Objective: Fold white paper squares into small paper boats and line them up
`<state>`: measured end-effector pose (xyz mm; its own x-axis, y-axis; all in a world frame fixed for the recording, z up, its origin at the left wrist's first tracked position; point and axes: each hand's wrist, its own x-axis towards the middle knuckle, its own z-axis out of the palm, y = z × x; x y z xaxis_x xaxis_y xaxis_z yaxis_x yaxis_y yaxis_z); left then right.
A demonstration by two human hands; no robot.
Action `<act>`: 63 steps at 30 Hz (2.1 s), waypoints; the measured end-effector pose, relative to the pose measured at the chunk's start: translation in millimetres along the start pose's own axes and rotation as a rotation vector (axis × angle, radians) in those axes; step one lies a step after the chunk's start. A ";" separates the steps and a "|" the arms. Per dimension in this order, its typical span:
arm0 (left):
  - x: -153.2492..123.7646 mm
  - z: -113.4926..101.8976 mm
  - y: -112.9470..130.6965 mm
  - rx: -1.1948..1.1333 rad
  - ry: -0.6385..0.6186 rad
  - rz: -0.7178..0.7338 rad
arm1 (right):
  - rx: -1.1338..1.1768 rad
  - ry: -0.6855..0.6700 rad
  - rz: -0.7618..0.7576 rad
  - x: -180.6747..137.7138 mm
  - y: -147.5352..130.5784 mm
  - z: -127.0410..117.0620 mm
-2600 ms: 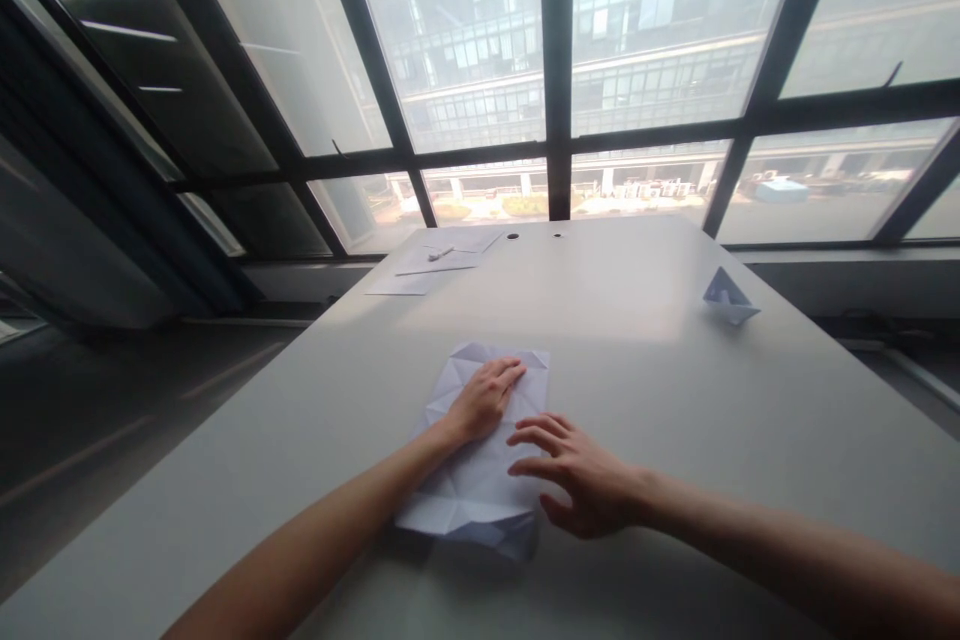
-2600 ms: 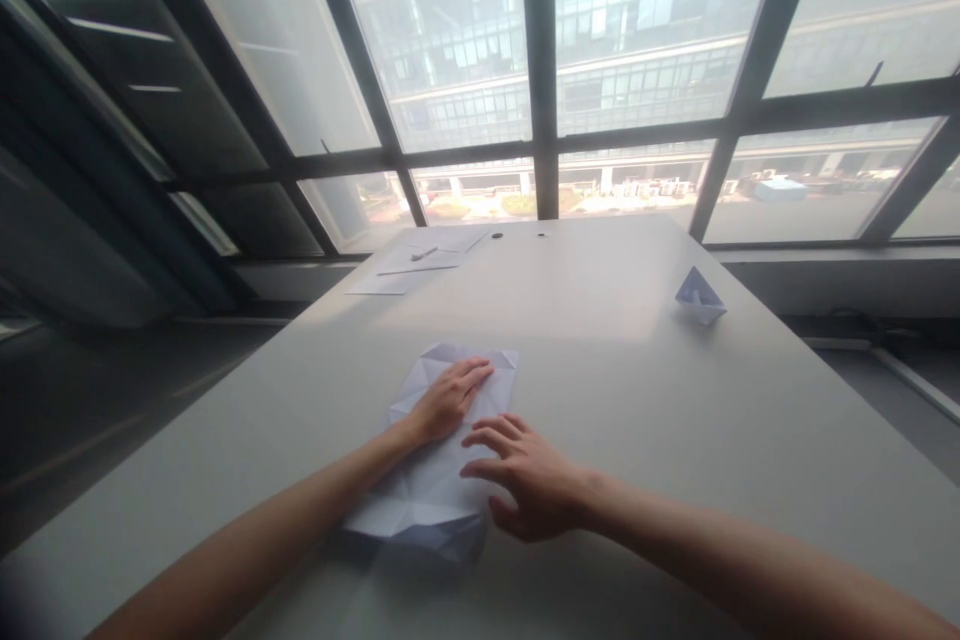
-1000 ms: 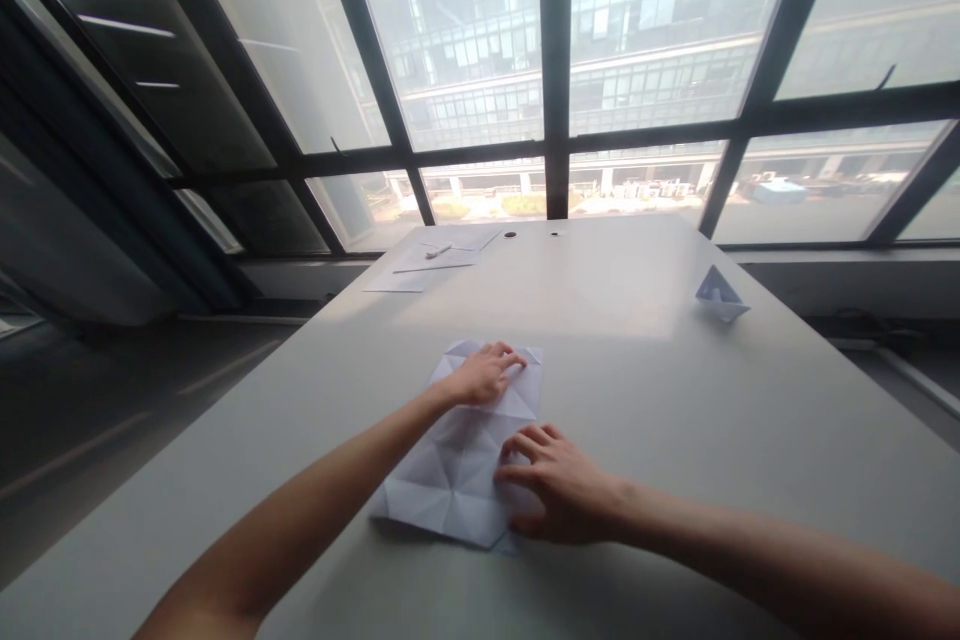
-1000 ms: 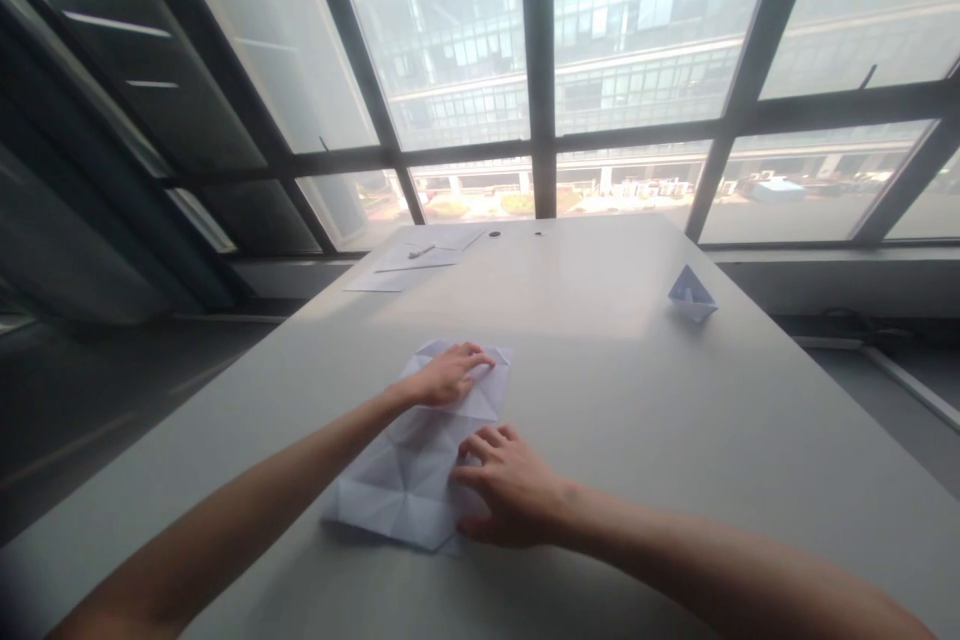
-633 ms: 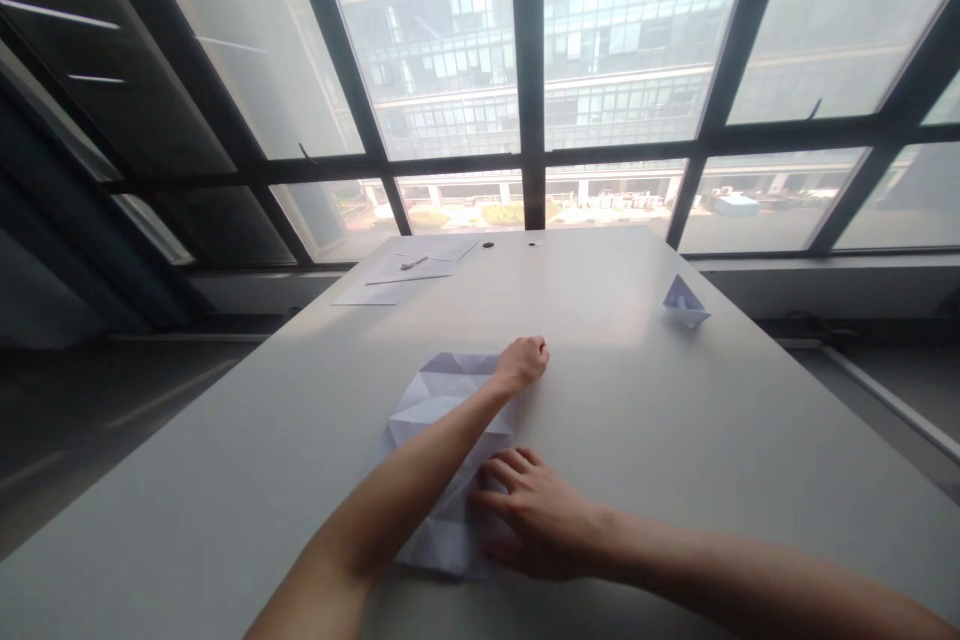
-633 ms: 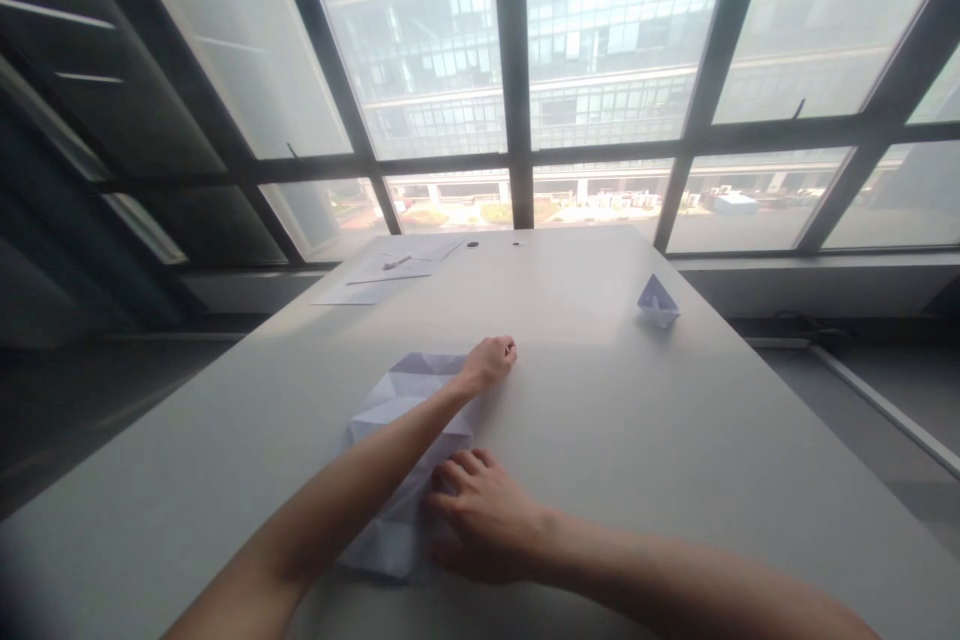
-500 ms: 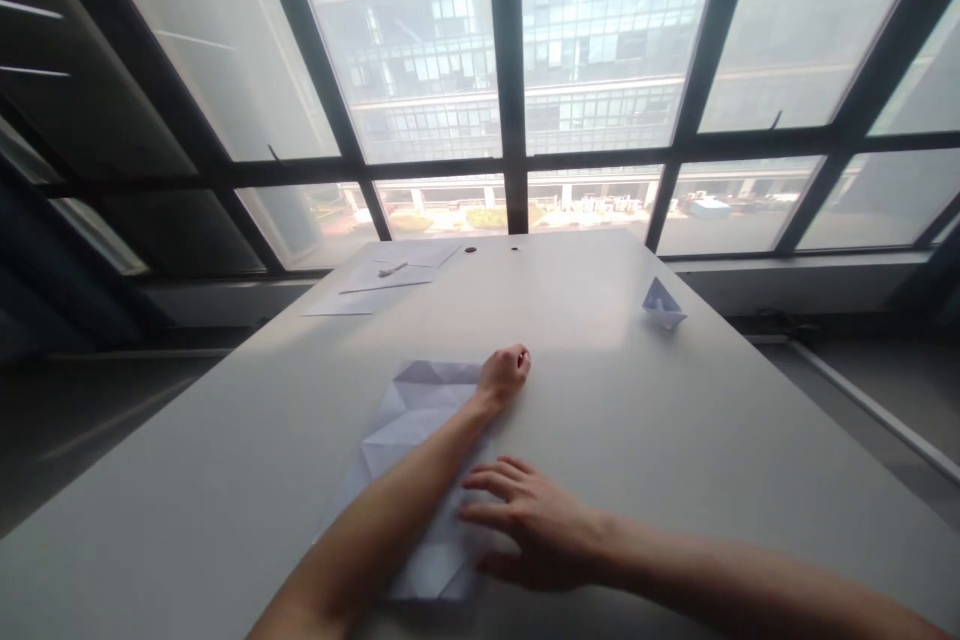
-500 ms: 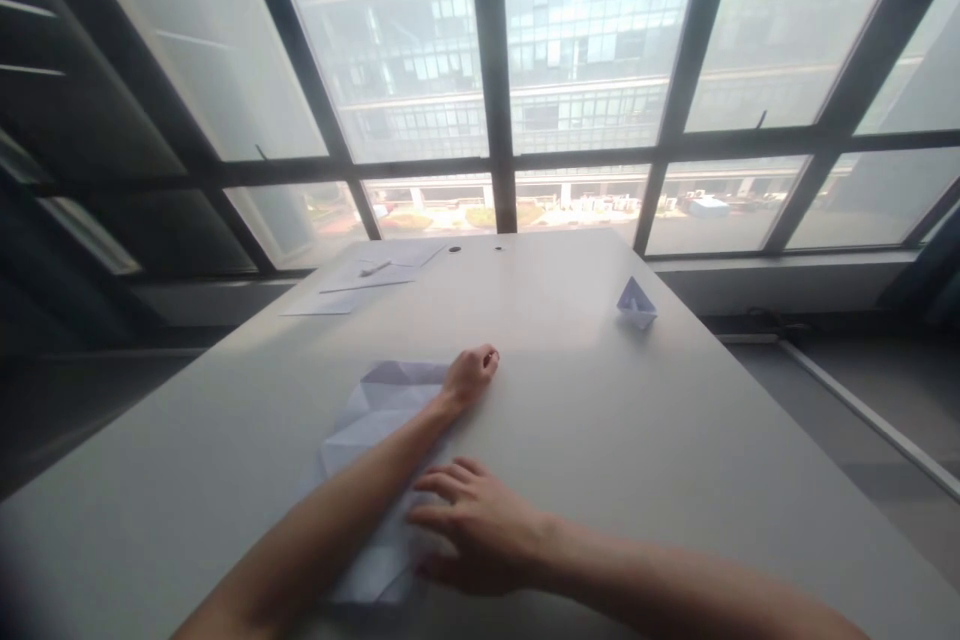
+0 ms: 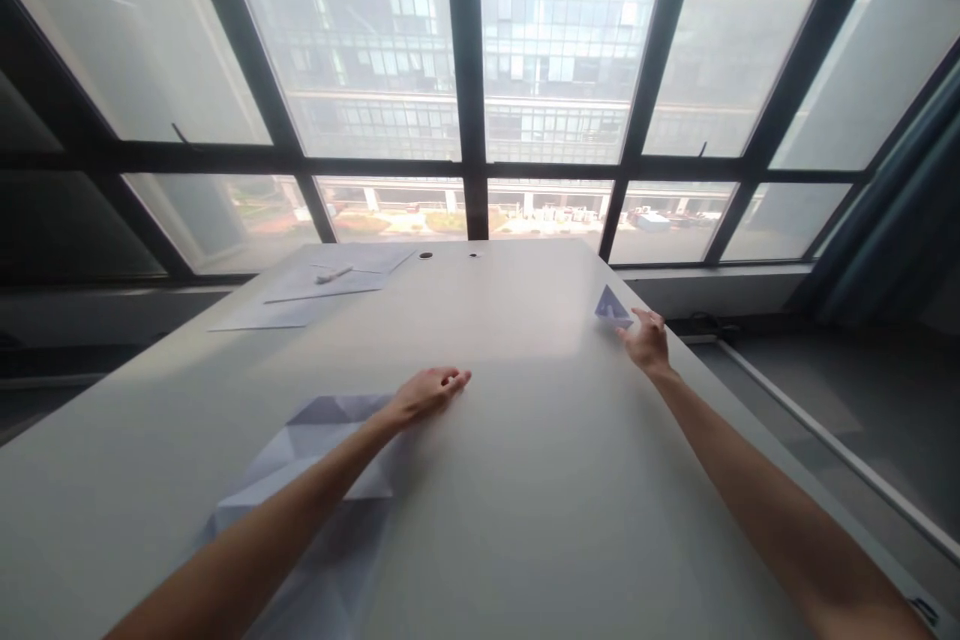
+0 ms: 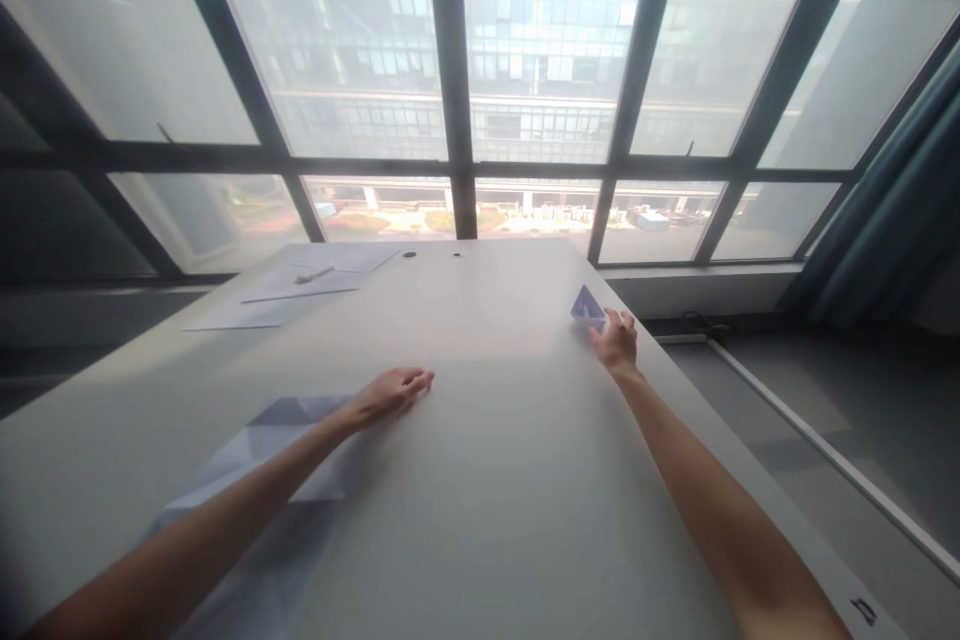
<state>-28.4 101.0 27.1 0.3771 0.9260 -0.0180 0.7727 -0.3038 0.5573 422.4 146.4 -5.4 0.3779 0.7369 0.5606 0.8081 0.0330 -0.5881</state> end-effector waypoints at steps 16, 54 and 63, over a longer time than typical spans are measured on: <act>13.0 58.7 33.4 -0.507 0.306 0.112 | 0.369 -0.112 -0.195 -78.2 -88.5 17.5; -23.0 60.9 44.3 -0.892 0.357 0.195 | 1.301 -0.498 0.509 -125.7 -135.6 1.7; -19.2 65.2 45.8 -0.942 0.348 0.091 | 1.063 -0.427 0.544 -135.8 -135.8 10.6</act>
<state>33.1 54.7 -1.1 0.1279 0.9679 0.2165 -0.0267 -0.2149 0.9763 256.5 48.9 -7.9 0.2106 0.9775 -0.0156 -0.2403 0.0363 -0.9700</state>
